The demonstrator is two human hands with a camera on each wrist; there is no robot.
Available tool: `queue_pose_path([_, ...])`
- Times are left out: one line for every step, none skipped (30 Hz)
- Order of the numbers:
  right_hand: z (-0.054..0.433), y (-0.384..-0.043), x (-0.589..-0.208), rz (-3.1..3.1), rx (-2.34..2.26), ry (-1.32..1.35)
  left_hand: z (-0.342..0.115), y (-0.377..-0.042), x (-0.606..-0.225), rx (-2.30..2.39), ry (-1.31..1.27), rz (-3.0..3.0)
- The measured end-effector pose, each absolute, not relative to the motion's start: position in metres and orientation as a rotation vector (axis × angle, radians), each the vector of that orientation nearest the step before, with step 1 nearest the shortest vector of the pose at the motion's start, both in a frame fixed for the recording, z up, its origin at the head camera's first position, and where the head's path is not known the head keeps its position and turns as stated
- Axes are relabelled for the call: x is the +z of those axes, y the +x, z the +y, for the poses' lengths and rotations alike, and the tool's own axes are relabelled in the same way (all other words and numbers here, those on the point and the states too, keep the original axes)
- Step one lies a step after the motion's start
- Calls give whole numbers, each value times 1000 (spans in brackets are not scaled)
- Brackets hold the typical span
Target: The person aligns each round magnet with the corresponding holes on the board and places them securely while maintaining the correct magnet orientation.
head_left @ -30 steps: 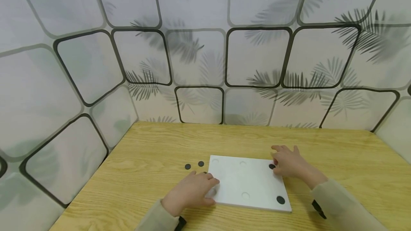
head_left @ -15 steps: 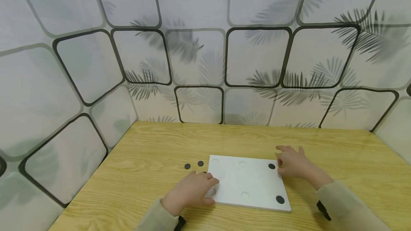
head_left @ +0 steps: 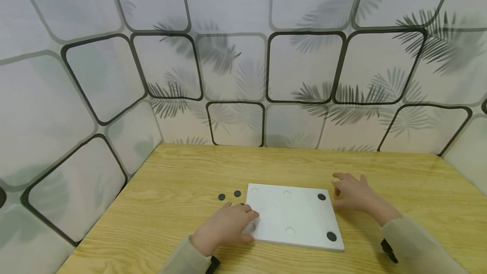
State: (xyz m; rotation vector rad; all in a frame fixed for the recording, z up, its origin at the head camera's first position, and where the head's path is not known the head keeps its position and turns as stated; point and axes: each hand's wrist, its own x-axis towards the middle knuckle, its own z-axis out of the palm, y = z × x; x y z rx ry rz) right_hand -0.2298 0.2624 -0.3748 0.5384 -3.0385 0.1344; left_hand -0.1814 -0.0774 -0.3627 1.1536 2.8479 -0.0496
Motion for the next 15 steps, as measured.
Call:
queue_pose_path([263,-230,-375,-3041,137,537,-77,-181,-363,-50,1154,2848])
queue_pose_path([264,-230,-374,-3045,138,533,-77,-181,-362,-51,1154,2848])
queue_pose_path([265,-229,-374,-3049,137,527,-77,-181,-362,-52,1153,2847])
queue_pose_path([266,-229,-374,-3055,134,518,-77,-181,-362,-52,1151,2846])
queue_pose_path([267,-229,-374,-3058,134,517,-77,-181,-362,-52,1150,2844])
queue_pose_path([268,-228,-374,-3060,130,519,-77,-181,-362,-50,1147,2841])
queue_pose_path([269,-228,-373,-3063,130,521,-77,-181,-362,-48,1142,2840])
queue_pose_path([270,-227,-373,-3063,124,522,-77,-181,-361,-45,1138,2837])
queue_pose_path([271,-227,-373,-3062,119,529,-77,-181,-361,-43,1133,2836])
queue_pose_path([272,-227,-373,-3063,118,529,-76,-181,-361,-40,1129,2835])
queue_pose_path([273,-226,-373,-3063,115,531,-76,-181,-360,-37,1125,2833])
queue_pose_path([274,-226,-373,-3065,116,527,-76,-181,-360,-33,1121,2833])
queue_pose_path([274,-226,-374,-3068,118,522,-76,-181,-360,-34,1119,2833])
queue_pose_path([275,-225,-374,-3070,119,514,-76,-181,-360,-36,1118,2835])
queue_pose_path([276,-225,-375,-3073,123,507,-76,-181,-361,-37,1119,2836])
